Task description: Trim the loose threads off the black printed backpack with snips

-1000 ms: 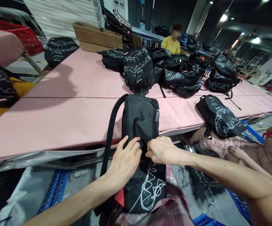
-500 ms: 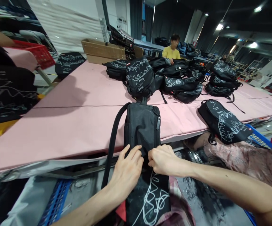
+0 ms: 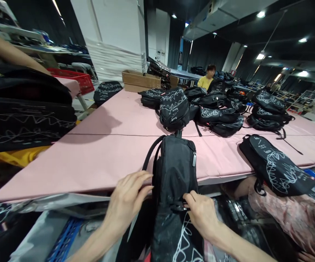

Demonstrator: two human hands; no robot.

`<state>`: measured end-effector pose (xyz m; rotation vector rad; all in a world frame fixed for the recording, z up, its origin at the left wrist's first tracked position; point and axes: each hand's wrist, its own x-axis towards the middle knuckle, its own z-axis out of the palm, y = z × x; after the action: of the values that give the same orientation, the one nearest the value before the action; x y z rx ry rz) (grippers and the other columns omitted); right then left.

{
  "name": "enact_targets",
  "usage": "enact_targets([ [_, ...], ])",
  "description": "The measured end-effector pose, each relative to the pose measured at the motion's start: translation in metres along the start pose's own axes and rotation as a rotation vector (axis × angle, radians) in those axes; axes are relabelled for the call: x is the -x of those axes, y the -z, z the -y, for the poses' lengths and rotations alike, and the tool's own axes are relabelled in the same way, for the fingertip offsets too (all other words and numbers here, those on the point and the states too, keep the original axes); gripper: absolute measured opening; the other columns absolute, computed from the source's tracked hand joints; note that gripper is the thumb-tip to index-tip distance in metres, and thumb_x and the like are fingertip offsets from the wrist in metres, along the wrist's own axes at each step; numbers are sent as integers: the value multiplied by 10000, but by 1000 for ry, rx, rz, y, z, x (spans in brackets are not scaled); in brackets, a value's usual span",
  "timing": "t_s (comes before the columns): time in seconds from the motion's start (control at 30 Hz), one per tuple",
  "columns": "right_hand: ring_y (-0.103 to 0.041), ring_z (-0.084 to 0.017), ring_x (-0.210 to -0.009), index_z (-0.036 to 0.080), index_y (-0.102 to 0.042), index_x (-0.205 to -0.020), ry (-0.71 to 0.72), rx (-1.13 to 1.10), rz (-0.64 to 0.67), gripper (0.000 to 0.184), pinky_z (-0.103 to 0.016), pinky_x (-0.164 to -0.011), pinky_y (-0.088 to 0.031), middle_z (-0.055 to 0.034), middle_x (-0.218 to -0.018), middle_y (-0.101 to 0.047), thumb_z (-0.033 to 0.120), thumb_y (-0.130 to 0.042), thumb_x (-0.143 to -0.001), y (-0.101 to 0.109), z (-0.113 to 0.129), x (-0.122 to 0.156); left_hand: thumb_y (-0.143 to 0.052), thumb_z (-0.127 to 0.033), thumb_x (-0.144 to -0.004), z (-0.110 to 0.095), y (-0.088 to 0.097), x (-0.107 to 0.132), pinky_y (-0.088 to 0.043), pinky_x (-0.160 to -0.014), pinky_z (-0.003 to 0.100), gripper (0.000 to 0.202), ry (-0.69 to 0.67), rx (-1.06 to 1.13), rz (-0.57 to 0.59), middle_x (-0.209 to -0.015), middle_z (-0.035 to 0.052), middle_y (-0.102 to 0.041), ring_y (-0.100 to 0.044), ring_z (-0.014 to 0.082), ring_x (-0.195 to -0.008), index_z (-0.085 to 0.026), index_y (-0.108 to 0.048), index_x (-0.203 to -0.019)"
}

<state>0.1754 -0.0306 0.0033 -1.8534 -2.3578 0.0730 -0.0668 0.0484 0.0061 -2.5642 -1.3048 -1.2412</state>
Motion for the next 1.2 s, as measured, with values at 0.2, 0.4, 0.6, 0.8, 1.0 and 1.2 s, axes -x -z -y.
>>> enact_targets([
  [0.2,-588,-136,-649,198,-582,-930,106,-416,-75,205,-225,-588,-419,-10,-764,-617,100,-460,-797,9,-22,-1,-491,-287,-867,-24,-32,-42,-496,-648,256,222,86,301,-21,-873,55,-634,-602,153,-746,-171,-603,-1021],
  [0.4,-600,-162,-668,201,-597,-881,74,-502,-200,153,-260,-612,-449,-36,-755,-633,222,-447,-857,38,-37,-23,-462,-279,-845,-21,-47,-60,-401,-567,224,219,307,516,5,-676,14,-590,-529,122,-612,-175,-585,-696],
  [0.6,-608,-172,-798,182,-530,-1112,23,-259,-285,315,-273,-703,-449,-49,-923,-644,315,-574,-830,61,-29,-68,-535,-388,-746,-14,-39,-78,-353,-543,224,255,752,1139,14,-627,18,-568,-437,106,-534,-156,-504,-645],
  [0.8,-561,-176,-785,190,-594,-1004,166,135,-327,175,-278,-676,-370,-46,-842,-630,269,-485,-893,73,-1,-102,-541,-351,-754,-12,-33,-86,-323,-571,225,233,698,1021,-91,-614,1,-546,-423,113,-583,-150,-537,-637],
  [1.0,-521,-182,-733,183,-610,-876,221,347,-221,154,-302,-613,-314,-55,-792,-609,229,-465,-897,86,21,-119,-522,-331,-777,-13,-33,-87,-330,-577,228,225,671,1013,-99,-607,-10,-526,-423,115,-587,-155,-529,-638],
  [1.2,-481,-207,-674,155,-565,-776,299,482,-141,199,-322,-579,-309,-85,-716,-554,11,-427,-784,97,44,-120,-532,-316,-767,-17,-33,-87,-339,-569,224,210,624,1030,-88,-616,-17,-504,-424,111,-589,-156,-508,-634],
])
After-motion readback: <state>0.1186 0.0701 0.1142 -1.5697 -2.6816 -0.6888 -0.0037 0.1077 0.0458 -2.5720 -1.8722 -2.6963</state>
